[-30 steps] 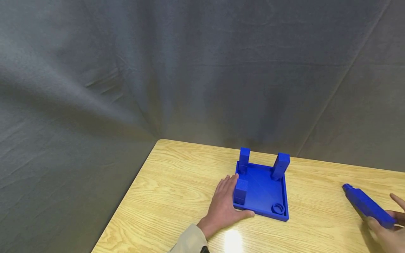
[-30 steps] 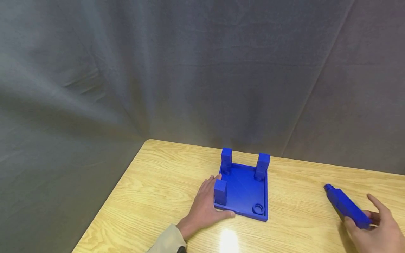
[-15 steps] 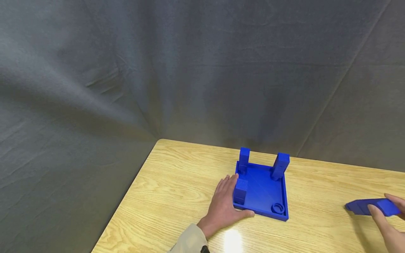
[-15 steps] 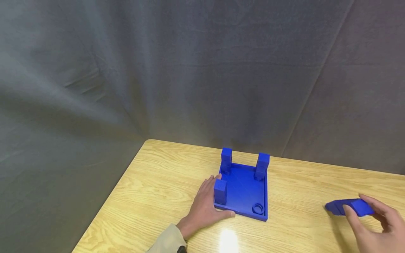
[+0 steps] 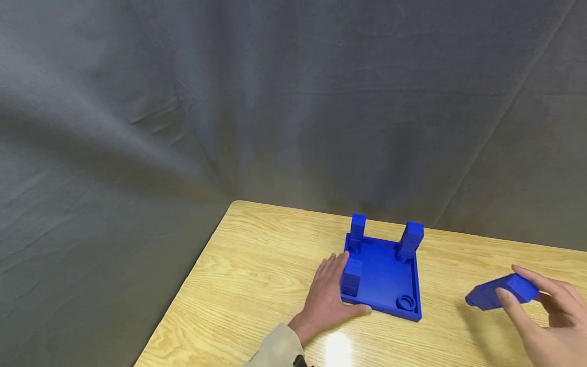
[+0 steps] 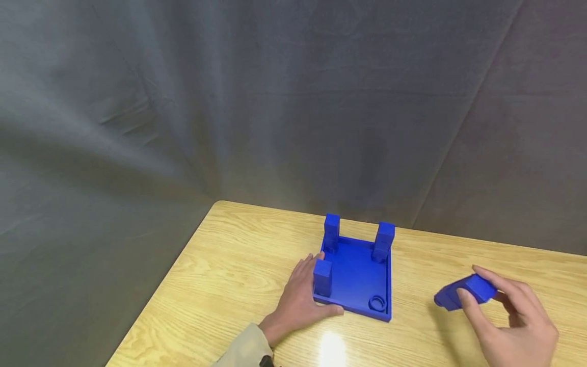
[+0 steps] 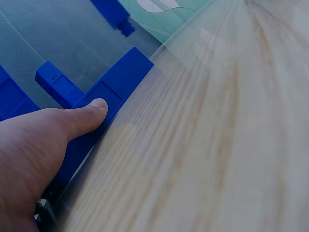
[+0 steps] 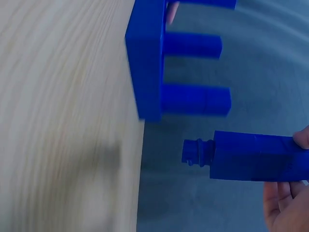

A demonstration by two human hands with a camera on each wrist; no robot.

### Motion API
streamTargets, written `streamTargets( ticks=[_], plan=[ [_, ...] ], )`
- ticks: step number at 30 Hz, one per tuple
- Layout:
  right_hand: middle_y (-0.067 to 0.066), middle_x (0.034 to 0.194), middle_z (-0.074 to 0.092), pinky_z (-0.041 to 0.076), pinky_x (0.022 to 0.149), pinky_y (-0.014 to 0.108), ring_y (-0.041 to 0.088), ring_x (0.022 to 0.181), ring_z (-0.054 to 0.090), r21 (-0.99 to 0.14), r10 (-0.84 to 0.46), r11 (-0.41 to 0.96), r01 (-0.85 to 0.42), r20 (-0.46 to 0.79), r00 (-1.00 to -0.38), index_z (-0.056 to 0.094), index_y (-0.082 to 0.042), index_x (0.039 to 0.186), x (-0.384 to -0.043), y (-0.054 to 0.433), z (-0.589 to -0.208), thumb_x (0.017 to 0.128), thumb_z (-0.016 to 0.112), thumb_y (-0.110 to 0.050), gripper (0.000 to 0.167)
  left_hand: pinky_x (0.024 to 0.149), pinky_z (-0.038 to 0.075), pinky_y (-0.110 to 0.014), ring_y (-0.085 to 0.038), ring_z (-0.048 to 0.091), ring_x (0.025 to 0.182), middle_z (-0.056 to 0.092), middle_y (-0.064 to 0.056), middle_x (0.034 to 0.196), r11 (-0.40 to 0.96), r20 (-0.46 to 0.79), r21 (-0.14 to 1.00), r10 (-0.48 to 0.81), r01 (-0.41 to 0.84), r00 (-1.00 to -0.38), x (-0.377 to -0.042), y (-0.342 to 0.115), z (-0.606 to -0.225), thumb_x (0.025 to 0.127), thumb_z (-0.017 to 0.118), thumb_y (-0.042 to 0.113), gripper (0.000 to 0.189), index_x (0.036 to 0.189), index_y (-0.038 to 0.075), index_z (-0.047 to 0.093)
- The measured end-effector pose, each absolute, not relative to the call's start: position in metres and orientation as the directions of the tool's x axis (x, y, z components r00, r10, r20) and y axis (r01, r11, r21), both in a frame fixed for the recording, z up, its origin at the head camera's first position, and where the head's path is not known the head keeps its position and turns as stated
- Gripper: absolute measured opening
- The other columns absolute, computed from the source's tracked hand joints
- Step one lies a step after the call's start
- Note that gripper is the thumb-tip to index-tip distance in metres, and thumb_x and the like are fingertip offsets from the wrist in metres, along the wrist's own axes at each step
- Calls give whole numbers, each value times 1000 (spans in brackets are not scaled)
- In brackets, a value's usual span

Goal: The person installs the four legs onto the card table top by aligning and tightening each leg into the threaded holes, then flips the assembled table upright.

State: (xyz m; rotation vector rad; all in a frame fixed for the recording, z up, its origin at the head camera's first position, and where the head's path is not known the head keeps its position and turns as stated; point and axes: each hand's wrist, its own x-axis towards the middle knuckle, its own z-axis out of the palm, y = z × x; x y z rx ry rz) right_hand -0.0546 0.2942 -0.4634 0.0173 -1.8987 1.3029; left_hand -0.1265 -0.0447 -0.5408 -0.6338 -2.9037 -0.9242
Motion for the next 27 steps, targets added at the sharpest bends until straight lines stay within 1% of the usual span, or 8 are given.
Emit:
streamTargets(
  ticks=[4, 7, 8, 9, 14, 17, 24, 27],
  plan=[
    [-13, 108, 71, 54, 99, 5, 4, 101, 65, -784, 384, 450, -427, 601, -701, 71, 25, 121, -55, 271, -453, 78, 73, 33, 44, 140, 22, -46, -25, 26, 169, 37, 0, 179, 736, 171, 541, 377, 407, -910, -127, -44, -541, 81, 92, 65, 127, 178, 17, 25],
    [-9, 110, 74, 56, 99, 8, 5, 100, 68, -793, 351, 439, -423, 584, -732, 72, 23, 121, -55, 257, -450, 74, 75, 36, 48, 140, 23, -47, -26, 27, 169, 38, -1, 179, 736, 177, 537, 381, 413, -908, -127, -45, -542, 82, 91, 65, 126, 178, 16, 25],
    [-6, 111, 75, 56, 100, 9, 6, 101, 69, -789, 331, 416, -453, 595, -733, 72, 24, 121, -55, 253, -450, 74, 74, 37, 49, 140, 23, -47, -26, 28, 169, 38, -1, 179, 736, 178, 536, 381, 414, -907, -128, -45, -542, 82, 91, 65, 126, 178, 16, 25],
    [-7, 111, 75, 56, 100, 9, 5, 101, 70, -789, 315, 411, -456, 592, -742, 72, 23, 121, -56, 249, -450, 74, 75, 37, 49, 140, 23, -47, -26, 27, 169, 38, -1, 179, 737, 175, 535, 382, 414, -907, -128, -45, -542, 82, 91, 66, 126, 178, 17, 24],
    [0, 114, 76, 57, 101, 12, 7, 104, 71, -748, 225, 320, -581, 656, -720, 70, 25, 120, -62, 236, -457, 74, 75, 36, 48, 140, 23, -47, -26, 28, 169, 38, -1, 179, 735, 177, 535, 386, 418, -905, -127, -45, -541, 82, 91, 65, 126, 178, 16, 25],
    [0, 115, 76, 57, 101, 11, 6, 105, 70, -723, 180, 320, -612, 681, -710, 72, 22, 120, -66, 231, -461, 74, 77, 34, 48, 140, 23, -47, -26, 28, 168, 38, -2, 179, 738, 178, 530, 385, 418, -906, -127, -45, -540, 82, 91, 66, 127, 178, 16, 25],
    [-4, 114, 75, 56, 97, 8, 3, 102, 69, -721, 123, 378, -581, 661, -740, 77, 14, 122, -69, 223, -470, 67, 78, 36, 60, 140, 23, -46, -26, 29, 168, 39, -2, 178, 742, 188, 519, 386, 425, -903, -126, -45, -538, 81, 91, 66, 127, 177, 15, 25],
    [-5, 113, 74, 55, 97, 7, 1, 102, 68, -715, 103, 400, -574, 657, -747, 78, 11, 122, -70, 222, -474, 66, 81, 35, 61, 140, 23, -45, -26, 29, 168, 39, -2, 178, 743, 188, 516, 387, 426, -903, -126, -45, -539, 81, 91, 66, 127, 177, 15, 25]
  ],
)
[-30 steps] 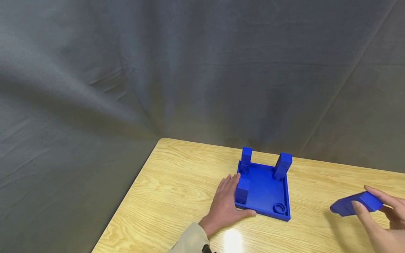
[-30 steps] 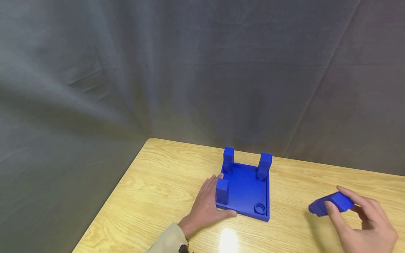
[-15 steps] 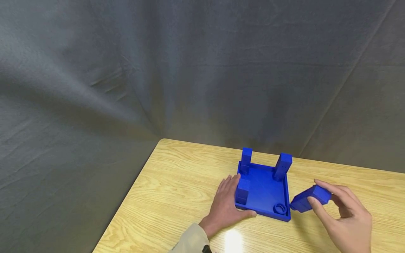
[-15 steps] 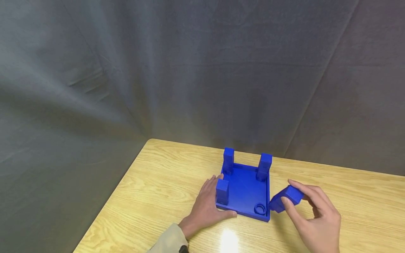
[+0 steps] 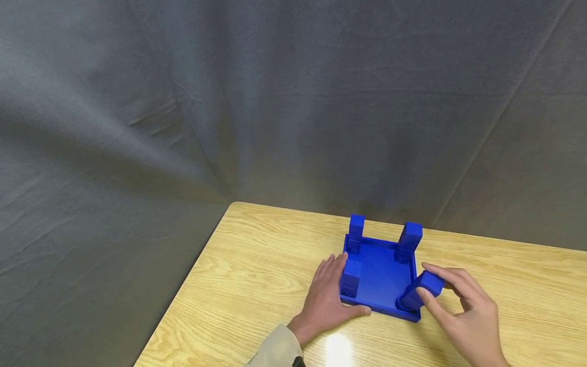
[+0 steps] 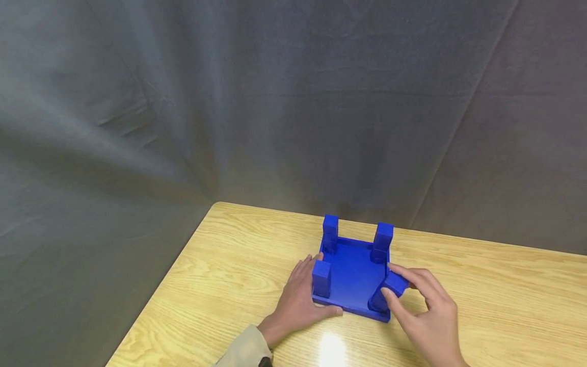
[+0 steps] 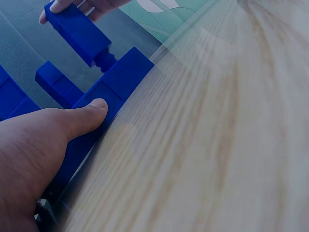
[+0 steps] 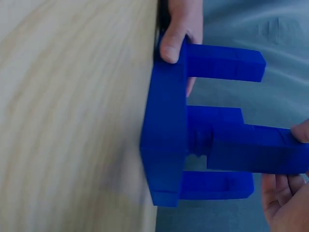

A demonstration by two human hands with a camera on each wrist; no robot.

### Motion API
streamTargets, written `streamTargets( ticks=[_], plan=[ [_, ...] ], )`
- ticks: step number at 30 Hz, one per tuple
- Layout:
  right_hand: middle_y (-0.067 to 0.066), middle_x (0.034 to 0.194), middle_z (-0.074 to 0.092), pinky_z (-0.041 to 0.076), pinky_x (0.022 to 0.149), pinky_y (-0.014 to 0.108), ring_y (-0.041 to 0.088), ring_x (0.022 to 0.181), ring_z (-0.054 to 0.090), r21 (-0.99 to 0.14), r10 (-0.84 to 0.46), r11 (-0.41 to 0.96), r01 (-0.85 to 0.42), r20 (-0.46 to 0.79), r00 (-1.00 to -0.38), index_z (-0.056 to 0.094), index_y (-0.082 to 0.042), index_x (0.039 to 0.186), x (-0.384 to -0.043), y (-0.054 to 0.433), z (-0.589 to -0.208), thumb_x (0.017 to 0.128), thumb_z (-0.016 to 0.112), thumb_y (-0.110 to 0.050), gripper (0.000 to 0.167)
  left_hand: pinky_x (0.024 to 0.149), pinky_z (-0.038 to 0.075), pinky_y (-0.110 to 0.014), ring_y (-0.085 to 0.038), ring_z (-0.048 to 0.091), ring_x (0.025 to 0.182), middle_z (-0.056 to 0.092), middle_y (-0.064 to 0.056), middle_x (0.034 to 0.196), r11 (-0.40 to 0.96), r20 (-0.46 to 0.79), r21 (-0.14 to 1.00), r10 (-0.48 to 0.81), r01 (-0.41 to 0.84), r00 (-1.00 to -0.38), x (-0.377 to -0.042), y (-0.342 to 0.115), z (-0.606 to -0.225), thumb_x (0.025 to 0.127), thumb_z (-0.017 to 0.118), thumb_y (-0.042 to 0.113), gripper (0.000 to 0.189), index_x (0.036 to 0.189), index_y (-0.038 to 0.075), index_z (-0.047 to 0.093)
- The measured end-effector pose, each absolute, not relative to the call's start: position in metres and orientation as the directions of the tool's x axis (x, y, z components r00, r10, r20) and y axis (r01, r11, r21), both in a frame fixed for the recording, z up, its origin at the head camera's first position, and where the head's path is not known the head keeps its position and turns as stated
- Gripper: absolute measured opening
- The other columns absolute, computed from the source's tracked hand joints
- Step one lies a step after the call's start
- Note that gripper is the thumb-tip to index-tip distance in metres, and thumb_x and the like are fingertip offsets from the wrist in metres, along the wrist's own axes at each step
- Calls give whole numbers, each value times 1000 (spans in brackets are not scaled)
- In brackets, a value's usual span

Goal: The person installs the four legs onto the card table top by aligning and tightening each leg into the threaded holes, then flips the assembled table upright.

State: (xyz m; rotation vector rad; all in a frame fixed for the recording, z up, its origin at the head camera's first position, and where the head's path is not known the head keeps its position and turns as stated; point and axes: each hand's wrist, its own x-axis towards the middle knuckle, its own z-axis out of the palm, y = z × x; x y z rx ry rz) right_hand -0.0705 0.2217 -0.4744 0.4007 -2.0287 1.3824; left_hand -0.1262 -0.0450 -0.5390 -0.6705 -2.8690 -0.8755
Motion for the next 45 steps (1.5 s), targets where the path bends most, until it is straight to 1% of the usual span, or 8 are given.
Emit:
streamTargets(
  ticks=[10, 19, 24, 30, 35, 38, 41, 45],
  plan=[
    [-13, 116, 73, 48, 93, 1, -8, 102, 63, -634, 6, 567, -526, 641, -767, 81, -7, 130, -74, 217, -473, 73, 91, 18, 63, 140, 23, -46, -26, 29, 168, 39, -3, 178, 751, 184, 510, 382, 420, -906, -127, -46, -538, 81, 91, 67, 128, 177, 14, 25],
    [-11, 128, 71, 45, 98, 5, -5, 111, 62, -624, -84, 537, -568, 630, -772, 79, -5, 136, -70, 229, -472, 95, 67, 16, 47, 140, 22, -46, -25, 28, 169, 38, -2, 179, 748, 172, 520, 382, 413, -908, -127, -44, -539, 81, 91, 67, 128, 178, 16, 25],
    [-11, 123, 72, 47, 96, 4, -8, 103, 63, -626, -40, 546, -558, 645, -763, 79, -4, 128, -73, 228, -472, 88, 78, 15, 45, 140, 22, -46, -26, 28, 169, 38, -3, 179, 748, 170, 521, 382, 412, -909, -127, -45, -539, 81, 91, 66, 128, 178, 15, 25],
    [-22, 115, 70, 50, 90, 1, -11, 100, 64, -668, 73, 557, -493, 631, -772, 71, 1, 112, -74, 223, -476, 73, 91, 16, 46, 140, 22, -47, -25, 27, 169, 38, -2, 179, 741, 168, 531, 383, 411, -908, -127, -45, -539, 81, 91, 66, 128, 178, 16, 24],
    [-28, 117, 68, 47, 91, 0, -13, 99, 62, -704, 112, 552, -446, 593, -798, 69, 2, 120, -74, 222, -479, 74, 92, 15, 53, 140, 23, -46, -26, 28, 169, 38, -3, 179, 745, 175, 523, 383, 415, -907, -126, -45, -540, 81, 91, 68, 129, 178, 16, 24],
    [-22, 125, 71, 46, 97, 4, -8, 111, 64, -714, 59, 498, -492, 594, -802, 66, 3, 138, -75, 223, -480, 84, 82, 16, 58, 140, 23, -46, -26, 28, 169, 38, -3, 179, 749, 178, 516, 382, 416, -907, -127, -45, -541, 80, 91, 68, 129, 178, 16, 24],
    [-6, 138, 73, 43, 106, 13, 3, 129, 63, -733, -53, 352, -581, 605, -795, 55, 8, 155, -76, 226, -482, 96, 61, 20, 60, 140, 22, -45, -26, 28, 169, 38, -3, 179, 751, 176, 512, 383, 417, -907, -127, -45, -541, 80, 91, 68, 129, 178, 15, 24],
    [11, 151, 68, 40, 118, 17, 15, 146, 57, -761, -185, 97, -641, 619, -763, 48, 18, 156, -79, 232, -486, 101, 38, 24, 56, 140, 22, -45, -26, 28, 169, 38, -3, 179, 750, 171, 514, 386, 417, -906, -127, -45, -540, 80, 91, 67, 129, 178, 14, 25]
  ],
)
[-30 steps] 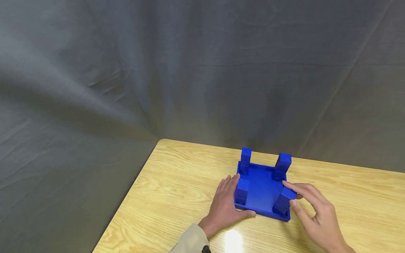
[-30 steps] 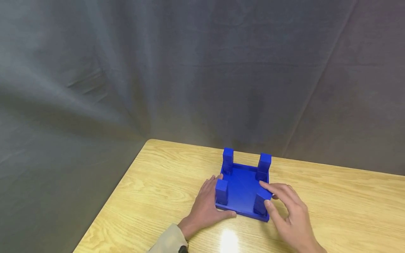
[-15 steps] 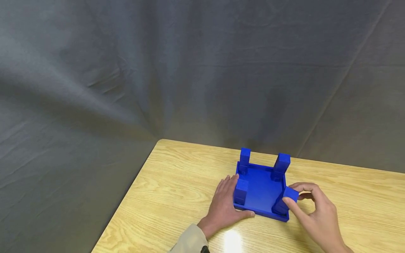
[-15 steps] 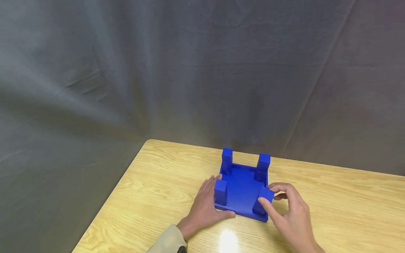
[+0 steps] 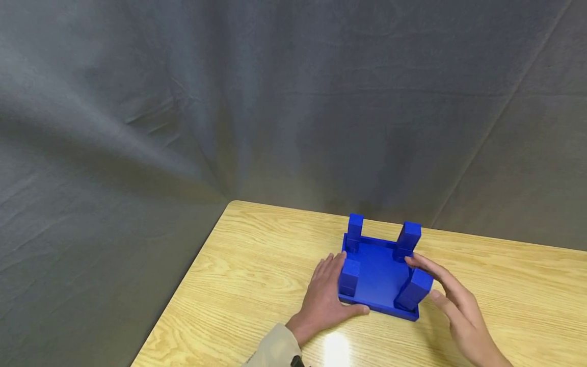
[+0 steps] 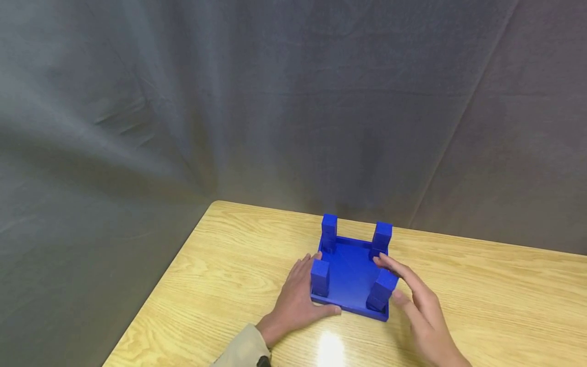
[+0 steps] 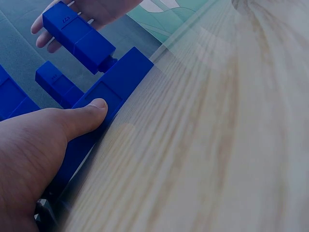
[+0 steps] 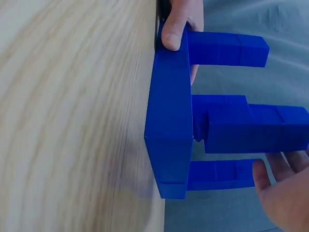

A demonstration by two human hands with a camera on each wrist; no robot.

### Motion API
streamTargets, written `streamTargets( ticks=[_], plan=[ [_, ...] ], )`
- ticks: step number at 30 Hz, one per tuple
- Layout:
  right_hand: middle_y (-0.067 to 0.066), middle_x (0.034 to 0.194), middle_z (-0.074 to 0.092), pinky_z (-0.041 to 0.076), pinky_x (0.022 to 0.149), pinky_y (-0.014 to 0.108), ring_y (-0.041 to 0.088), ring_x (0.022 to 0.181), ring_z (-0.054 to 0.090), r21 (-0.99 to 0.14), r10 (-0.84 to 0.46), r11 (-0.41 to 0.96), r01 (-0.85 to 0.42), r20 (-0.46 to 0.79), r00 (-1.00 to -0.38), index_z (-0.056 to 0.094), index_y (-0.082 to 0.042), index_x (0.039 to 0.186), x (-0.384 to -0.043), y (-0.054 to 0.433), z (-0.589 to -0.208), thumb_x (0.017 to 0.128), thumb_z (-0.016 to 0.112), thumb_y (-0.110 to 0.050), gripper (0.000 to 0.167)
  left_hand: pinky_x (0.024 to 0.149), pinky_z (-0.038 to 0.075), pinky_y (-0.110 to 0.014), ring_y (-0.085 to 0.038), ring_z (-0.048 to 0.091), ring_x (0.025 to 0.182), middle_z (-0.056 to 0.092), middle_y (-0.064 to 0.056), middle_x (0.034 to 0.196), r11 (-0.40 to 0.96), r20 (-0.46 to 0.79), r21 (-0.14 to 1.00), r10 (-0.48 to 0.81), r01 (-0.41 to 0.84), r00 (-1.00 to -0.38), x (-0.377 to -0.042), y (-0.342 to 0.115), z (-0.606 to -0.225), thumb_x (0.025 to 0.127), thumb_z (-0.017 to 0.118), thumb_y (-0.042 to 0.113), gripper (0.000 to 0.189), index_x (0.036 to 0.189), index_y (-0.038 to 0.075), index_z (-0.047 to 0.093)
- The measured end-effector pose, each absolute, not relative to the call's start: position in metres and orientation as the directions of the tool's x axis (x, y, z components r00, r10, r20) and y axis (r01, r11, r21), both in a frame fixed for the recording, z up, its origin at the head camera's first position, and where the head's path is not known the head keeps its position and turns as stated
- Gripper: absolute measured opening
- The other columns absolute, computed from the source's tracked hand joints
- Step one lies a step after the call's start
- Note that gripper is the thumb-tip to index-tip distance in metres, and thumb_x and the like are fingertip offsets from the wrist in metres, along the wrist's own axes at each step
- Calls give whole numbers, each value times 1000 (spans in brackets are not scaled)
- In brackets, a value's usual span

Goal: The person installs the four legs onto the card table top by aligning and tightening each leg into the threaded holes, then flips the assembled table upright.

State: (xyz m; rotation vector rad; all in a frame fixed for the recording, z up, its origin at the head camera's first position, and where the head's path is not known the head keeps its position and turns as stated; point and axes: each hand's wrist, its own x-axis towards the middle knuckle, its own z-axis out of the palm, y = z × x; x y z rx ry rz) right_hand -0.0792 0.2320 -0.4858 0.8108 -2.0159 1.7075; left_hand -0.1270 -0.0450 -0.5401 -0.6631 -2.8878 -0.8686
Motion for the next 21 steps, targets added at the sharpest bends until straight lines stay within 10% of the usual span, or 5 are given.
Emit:
streamTargets(
  ticks=[15, 21],
  plan=[
    [-17, 112, 76, 49, 101, 9, -1, 111, 66, -779, 82, 453, -434, 520, -850, 75, 0, 113, -73, 225, -478, 75, 87, 23, 46, 140, 22, -45, -26, 28, 168, 39, -3, 178, 750, 166, 519, 381, 409, -910, -127, -44, -540, 80, 92, 66, 129, 178, 15, 25],
    [-16, 120, 75, 45, 104, 10, -2, 115, 64, -768, 58, 425, -480, 552, -832, 69, 4, 137, -74, 225, -481, 76, 84, 23, 66, 140, 22, -45, -27, 29, 168, 40, -3, 177, 749, 176, 514, 385, 418, -906, -127, -44, -539, 80, 93, 65, 128, 177, 14, 27]
  ],
)
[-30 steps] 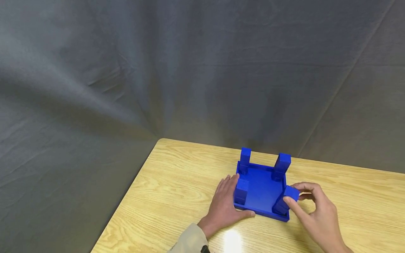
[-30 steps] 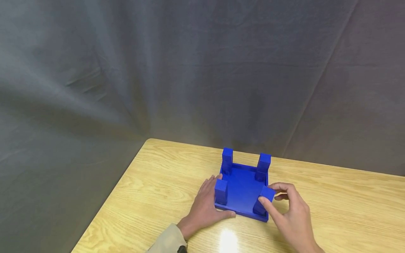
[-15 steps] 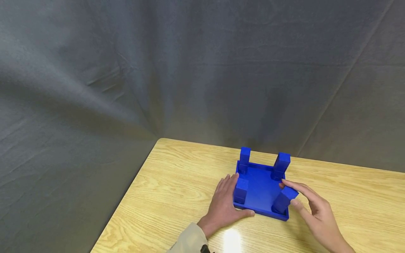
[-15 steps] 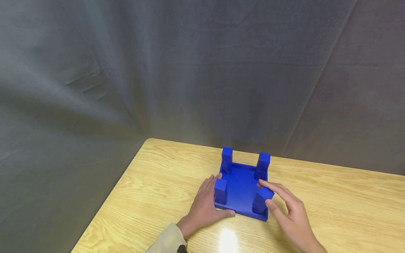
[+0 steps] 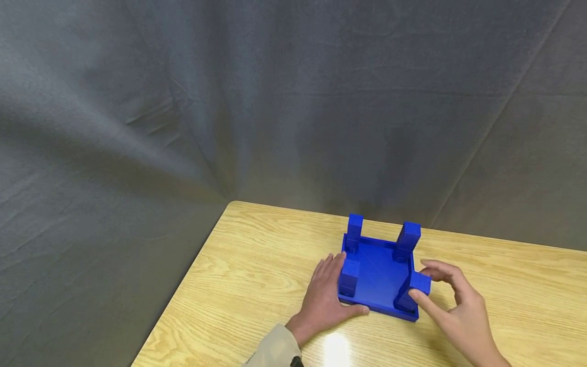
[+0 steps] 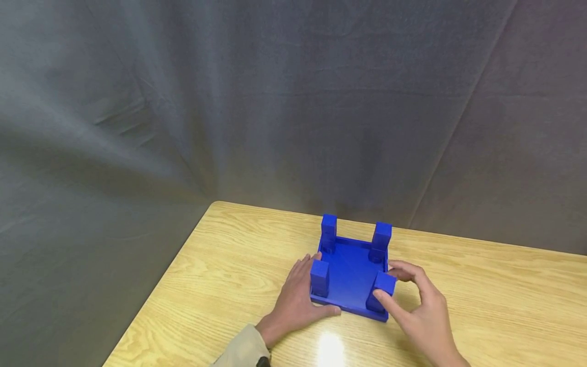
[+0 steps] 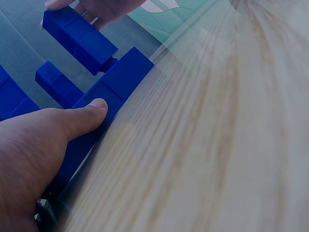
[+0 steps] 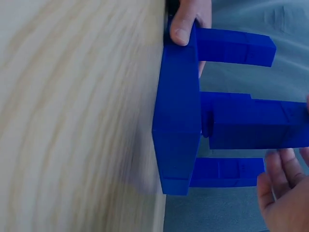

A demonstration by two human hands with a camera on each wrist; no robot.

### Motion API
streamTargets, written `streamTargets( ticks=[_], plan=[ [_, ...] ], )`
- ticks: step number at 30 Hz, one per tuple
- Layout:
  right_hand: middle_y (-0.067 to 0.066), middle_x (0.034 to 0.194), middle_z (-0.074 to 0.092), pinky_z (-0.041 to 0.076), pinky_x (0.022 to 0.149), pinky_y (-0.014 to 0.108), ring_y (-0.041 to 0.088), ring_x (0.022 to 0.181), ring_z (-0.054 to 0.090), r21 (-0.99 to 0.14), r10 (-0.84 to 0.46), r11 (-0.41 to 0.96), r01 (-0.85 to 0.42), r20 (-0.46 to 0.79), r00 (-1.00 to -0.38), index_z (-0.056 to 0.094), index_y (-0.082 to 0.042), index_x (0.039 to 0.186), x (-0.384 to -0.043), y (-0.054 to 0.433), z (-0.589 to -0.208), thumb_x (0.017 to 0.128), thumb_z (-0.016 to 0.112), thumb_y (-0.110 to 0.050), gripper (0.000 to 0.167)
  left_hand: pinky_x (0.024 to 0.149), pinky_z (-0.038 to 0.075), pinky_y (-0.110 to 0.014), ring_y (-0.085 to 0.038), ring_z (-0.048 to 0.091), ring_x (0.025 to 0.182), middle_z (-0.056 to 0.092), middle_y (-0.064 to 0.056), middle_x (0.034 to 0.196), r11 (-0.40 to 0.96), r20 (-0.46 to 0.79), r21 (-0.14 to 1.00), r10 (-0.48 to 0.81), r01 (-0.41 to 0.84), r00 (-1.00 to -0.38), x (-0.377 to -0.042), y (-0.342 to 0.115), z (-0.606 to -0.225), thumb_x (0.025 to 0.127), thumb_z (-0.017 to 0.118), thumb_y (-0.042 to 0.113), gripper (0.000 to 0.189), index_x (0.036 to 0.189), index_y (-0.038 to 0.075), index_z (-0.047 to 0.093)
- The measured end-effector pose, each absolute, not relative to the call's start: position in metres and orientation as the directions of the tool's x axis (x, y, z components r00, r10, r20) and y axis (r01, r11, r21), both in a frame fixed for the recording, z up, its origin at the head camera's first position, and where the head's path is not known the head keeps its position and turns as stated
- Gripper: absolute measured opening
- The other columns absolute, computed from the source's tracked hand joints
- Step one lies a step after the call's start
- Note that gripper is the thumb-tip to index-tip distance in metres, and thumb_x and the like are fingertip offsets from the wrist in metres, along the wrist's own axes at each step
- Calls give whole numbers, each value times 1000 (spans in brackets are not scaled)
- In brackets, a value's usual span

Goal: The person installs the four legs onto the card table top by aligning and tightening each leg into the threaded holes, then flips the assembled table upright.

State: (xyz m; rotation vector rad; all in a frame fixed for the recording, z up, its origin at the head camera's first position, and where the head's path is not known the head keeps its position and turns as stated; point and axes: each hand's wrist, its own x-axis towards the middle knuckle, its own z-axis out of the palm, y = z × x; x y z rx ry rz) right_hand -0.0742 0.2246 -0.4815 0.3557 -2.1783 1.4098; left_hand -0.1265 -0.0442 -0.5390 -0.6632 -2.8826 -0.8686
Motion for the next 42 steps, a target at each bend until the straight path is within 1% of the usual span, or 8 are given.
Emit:
streamTargets(
  ticks=[5, 10, 16, 21, 28, 32, 37, 42],
  plan=[
    [10, 147, 69, 39, 117, 21, 15, 141, 57, -749, -133, 107, -654, 641, -756, 39, 16, 161, -80, 232, -490, 93, 50, 27, 70, 140, 22, -45, -27, 30, 168, 40, -3, 177, 748, 176, 515, 385, 418, -906, -126, -44, -539, 80, 92, 65, 127, 177, 14, 27],
    [15, 158, 63, 40, 118, 17, 17, 150, 54, -802, -244, -85, -591, 592, -768, 29, 17, 165, -80, 238, -492, 101, 29, 23, 65, 139, 24, -46, -27, 30, 168, 40, -4, 177, 750, 181, 511, 385, 421, -905, -125, -45, -539, 80, 92, 66, 128, 177, 14, 27],
    [17, 147, 70, 49, 115, 16, 16, 144, 62, -808, -268, -128, -576, 587, -764, 31, 19, 163, -83, 242, -495, 101, 32, 27, 63, 139, 24, -47, -27, 29, 168, 40, -4, 178, 747, 181, 514, 386, 422, -905, -125, -46, -539, 81, 91, 67, 128, 177, 14, 26],
    [15, 141, 72, 45, 117, 17, 16, 140, 62, -781, -213, -100, -617, 622, -753, 46, 23, 151, -84, 241, -497, 97, 43, 32, 55, 140, 23, -47, -26, 28, 169, 38, -3, 179, 745, 174, 519, 387, 418, -906, -126, -46, -540, 82, 90, 67, 128, 178, 15, 25],
    [-6, 120, 74, 53, 102, 13, 6, 112, 67, -819, -49, 236, -524, 528, -848, 68, 15, 121, -79, 234, -489, 80, 72, 35, 45, 139, 24, -46, -27, 29, 168, 40, -4, 178, 748, 187, 508, 389, 428, -902, -126, -46, -540, 81, 91, 67, 128, 177, 13, 26],
    [-7, 114, 75, 55, 97, 11, 6, 103, 68, -811, 8, 295, -506, 532, -847, 69, 14, 117, -79, 232, -488, 75, 77, 35, 47, 140, 23, -46, -27, 29, 168, 40, -4, 178, 747, 188, 508, 389, 428, -902, -126, -46, -540, 81, 91, 67, 128, 177, 13, 27],
    [-5, 123, 75, 50, 102, 11, 6, 110, 67, -790, 9, 290, -540, 566, -824, 66, 14, 132, -80, 231, -493, 77, 75, 33, 59, 140, 23, -45, -27, 29, 168, 40, -3, 178, 745, 194, 508, 390, 432, -900, -126, -46, -541, 81, 91, 67, 127, 177, 14, 27],
    [13, 146, 69, 41, 117, 18, 15, 141, 59, -778, -153, 35, -628, 617, -772, 44, 19, 156, -83, 235, -498, 95, 45, 30, 62, 140, 21, -45, -26, 28, 169, 38, -3, 179, 740, 183, 518, 394, 429, -901, -127, -46, -541, 82, 90, 68, 127, 178, 15, 24]
  ],
)
